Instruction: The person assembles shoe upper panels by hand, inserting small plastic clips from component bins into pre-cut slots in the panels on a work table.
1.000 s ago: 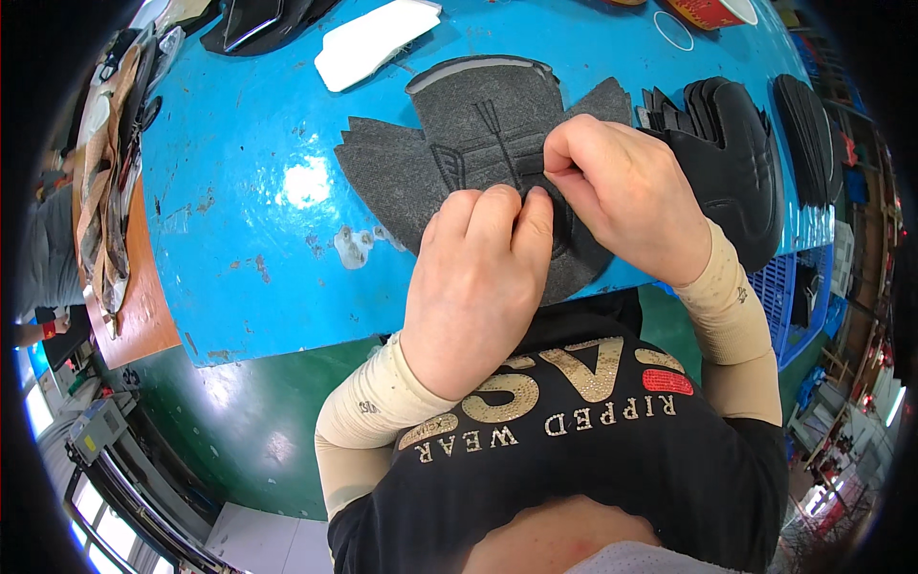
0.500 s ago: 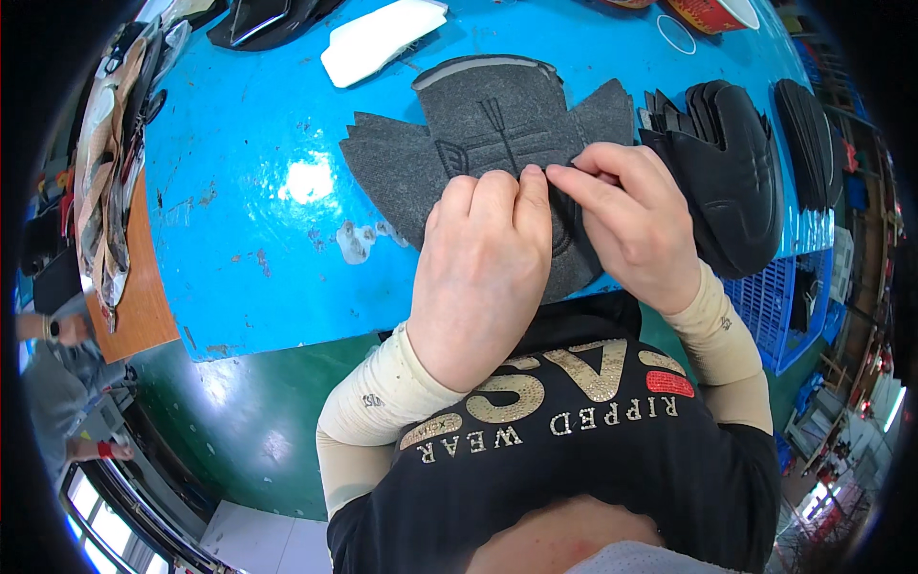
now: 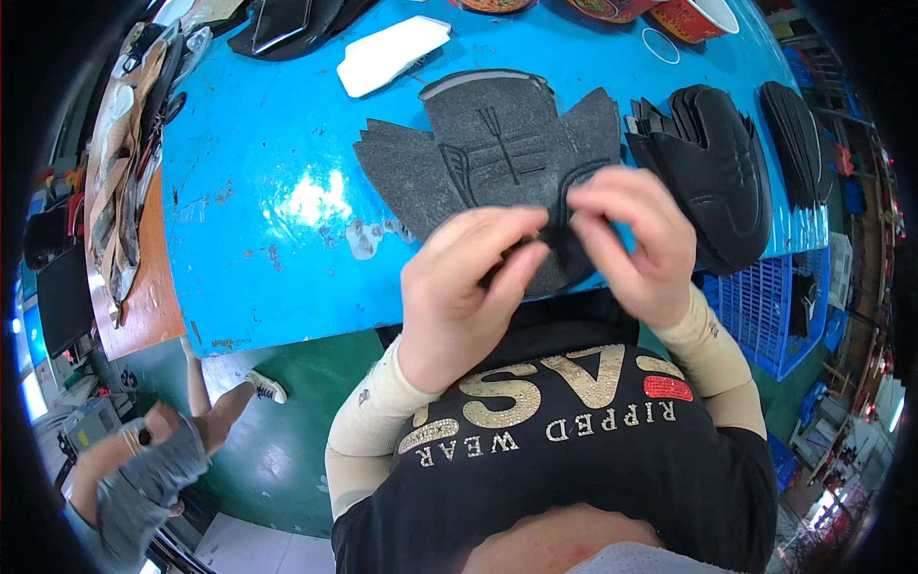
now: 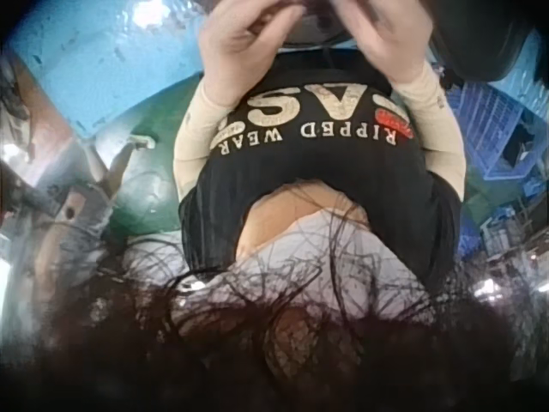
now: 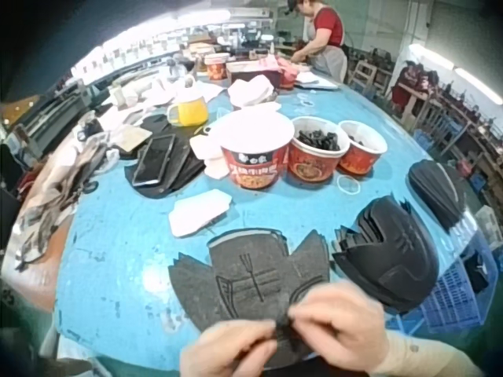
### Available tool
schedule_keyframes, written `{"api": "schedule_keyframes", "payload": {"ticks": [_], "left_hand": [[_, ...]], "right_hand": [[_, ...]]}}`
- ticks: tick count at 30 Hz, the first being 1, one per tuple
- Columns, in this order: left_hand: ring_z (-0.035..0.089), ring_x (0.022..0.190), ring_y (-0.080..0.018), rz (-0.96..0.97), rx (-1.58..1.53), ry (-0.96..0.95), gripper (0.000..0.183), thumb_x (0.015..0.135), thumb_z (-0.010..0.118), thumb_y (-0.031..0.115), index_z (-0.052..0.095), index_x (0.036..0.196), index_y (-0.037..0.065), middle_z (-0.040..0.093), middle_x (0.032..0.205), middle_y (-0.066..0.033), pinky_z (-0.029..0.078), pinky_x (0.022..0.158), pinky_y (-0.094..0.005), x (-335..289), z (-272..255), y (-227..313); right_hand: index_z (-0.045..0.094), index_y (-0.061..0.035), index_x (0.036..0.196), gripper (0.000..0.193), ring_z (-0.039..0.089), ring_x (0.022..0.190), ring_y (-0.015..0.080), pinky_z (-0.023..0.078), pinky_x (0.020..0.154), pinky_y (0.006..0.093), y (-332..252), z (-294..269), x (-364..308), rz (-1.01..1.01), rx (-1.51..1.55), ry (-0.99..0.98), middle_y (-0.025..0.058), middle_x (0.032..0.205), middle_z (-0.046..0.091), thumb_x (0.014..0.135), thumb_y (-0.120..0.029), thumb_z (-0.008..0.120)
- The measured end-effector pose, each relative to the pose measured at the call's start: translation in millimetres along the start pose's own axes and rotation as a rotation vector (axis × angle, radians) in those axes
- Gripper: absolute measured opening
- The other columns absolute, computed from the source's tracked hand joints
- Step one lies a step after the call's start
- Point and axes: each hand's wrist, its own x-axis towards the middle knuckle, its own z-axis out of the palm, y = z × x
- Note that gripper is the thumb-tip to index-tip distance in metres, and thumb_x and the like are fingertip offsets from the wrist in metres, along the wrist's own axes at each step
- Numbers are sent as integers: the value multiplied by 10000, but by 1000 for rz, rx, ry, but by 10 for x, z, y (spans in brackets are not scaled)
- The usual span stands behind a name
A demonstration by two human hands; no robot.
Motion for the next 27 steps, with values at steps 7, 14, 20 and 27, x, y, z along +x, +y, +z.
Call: {"api": "schedule_keyframes", "payload": {"ticks": [7, 14, 20, 27], "left_hand": [[639, 909, -142, -131, -774, 103, 214, 842, 680, -92, 659, 1044, -26, 663, 1031, -114, 529, 806, -253, -184, -21, -23], [655, 929, -148, -459, -1149, 137, 230, 873, 673, -40, 657, 1101, -24, 692, 1054, -123, 540, 813, -272, -211, -61, 39], [663, 974, -174, -438, -1157, 129, 259, 877, 669, -33, 653, 1136, -22, 697, 1053, -139, 545, 849, -284, -205, -51, 49], [661, 865, -144, -118, -425, 122, 257, 819, 715, -67, 661, 1064, -17, 692, 969, -103, 541, 747, -261, -189, -69, 6]], "right_hand": [[628, -17, 974, 171, 661, 785, 132, 513, 685, 246, -333, 186, -130, 547, 860, -39, 65, 909, 671, 829, 15, 713], [597, -9, 1017, 188, 657, 795, 114, 520, 696, 246, -292, 183, -81, 229, 492, -99, 54, 915, 673, 854, 23, 685], [587, -10, 1009, 181, 645, 800, 104, 515, 694, 242, -290, 221, -96, 285, 608, -46, 52, 914, 661, 855, 43, 668], [479, -47, 985, 232, 545, 809, 60, 466, 730, 221, -285, 145, -45, 438, 805, -79, 47, 934, 594, 859, 79, 627]]}}
